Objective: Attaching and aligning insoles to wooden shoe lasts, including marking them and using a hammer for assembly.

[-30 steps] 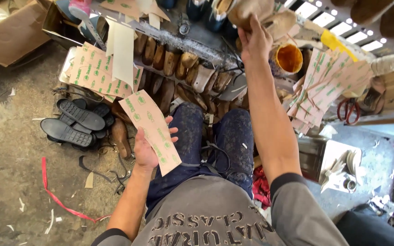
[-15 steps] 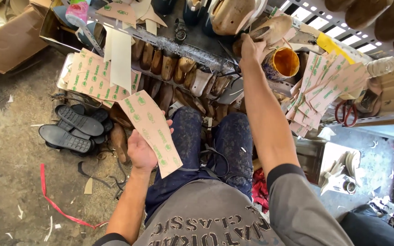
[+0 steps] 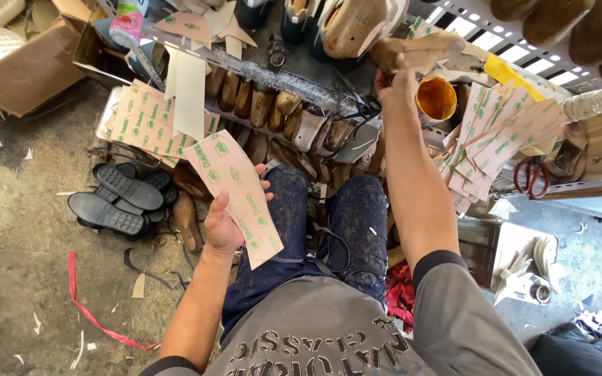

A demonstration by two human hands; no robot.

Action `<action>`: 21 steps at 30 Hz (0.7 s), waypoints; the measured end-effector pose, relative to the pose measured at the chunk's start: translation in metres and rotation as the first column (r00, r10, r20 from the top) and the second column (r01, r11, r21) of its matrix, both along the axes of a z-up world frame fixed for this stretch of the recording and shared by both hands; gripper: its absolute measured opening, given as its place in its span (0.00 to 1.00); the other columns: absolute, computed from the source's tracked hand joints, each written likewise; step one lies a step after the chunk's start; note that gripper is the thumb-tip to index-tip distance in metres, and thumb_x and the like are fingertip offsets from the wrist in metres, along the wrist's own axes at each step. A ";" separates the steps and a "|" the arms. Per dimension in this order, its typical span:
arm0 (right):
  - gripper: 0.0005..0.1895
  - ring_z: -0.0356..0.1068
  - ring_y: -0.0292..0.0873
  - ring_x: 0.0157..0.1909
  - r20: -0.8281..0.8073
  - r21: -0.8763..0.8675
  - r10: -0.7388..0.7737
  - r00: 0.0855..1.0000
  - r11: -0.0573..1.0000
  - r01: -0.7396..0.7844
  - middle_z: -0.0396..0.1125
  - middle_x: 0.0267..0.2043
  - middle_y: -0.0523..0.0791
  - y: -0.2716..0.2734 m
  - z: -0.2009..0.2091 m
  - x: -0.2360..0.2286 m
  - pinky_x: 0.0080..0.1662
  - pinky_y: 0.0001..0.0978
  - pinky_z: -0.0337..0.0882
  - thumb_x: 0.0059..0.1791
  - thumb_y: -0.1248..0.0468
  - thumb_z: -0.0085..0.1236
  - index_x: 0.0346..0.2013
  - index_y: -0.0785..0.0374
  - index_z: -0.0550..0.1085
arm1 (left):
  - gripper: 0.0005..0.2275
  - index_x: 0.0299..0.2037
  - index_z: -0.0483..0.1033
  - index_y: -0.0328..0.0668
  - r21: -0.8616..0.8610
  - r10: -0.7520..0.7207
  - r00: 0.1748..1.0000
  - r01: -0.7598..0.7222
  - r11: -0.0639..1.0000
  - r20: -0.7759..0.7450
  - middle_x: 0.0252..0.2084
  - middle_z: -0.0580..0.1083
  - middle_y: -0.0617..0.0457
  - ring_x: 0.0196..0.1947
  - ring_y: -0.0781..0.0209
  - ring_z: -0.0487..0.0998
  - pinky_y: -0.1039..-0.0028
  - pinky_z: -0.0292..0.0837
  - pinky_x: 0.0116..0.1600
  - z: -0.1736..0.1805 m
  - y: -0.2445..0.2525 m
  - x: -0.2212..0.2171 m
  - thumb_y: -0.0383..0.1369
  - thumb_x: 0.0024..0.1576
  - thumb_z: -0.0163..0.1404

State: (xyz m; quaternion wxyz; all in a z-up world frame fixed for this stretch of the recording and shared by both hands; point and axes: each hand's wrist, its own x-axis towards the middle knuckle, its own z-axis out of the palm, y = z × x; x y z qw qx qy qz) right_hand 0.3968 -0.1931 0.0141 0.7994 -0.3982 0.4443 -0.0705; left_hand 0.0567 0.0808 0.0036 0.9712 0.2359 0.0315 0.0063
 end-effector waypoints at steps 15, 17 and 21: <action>0.12 0.70 0.39 0.31 0.485 -0.100 0.375 0.790 0.921 -0.377 0.61 0.25 0.42 -0.008 0.055 -0.193 0.36 0.27 0.75 0.51 0.66 0.65 0.28 0.62 0.69 | 0.33 0.74 0.57 0.55 -0.035 0.054 0.995 -0.057 0.998 -0.082 0.68 0.64 0.27 0.60 0.29 0.73 0.36 0.72 0.58 -0.026 -0.028 -0.004 0.60 0.62 0.37; 0.09 0.72 0.42 0.34 0.493 0.026 0.325 0.807 0.922 -0.387 0.68 0.31 0.44 -0.034 0.015 -0.265 0.39 0.32 0.75 0.48 0.65 0.67 0.31 0.58 0.72 | 0.32 0.74 0.58 0.54 -0.025 0.058 0.996 -0.060 0.998 -0.074 0.69 0.63 0.28 0.61 0.28 0.71 0.36 0.70 0.60 -0.012 -0.034 -0.004 0.59 0.62 0.37; 0.47 0.57 0.66 0.71 0.708 0.325 0.381 0.595 0.572 -0.753 0.49 0.75 0.61 -0.041 0.013 -0.366 0.66 0.71 0.56 0.45 0.53 0.67 0.71 0.67 0.55 | 0.32 0.73 0.59 0.53 -0.052 0.029 0.998 -0.032 0.998 -0.059 0.69 0.63 0.28 0.62 0.26 0.71 0.32 0.69 0.60 -0.016 -0.048 0.000 0.56 0.61 0.38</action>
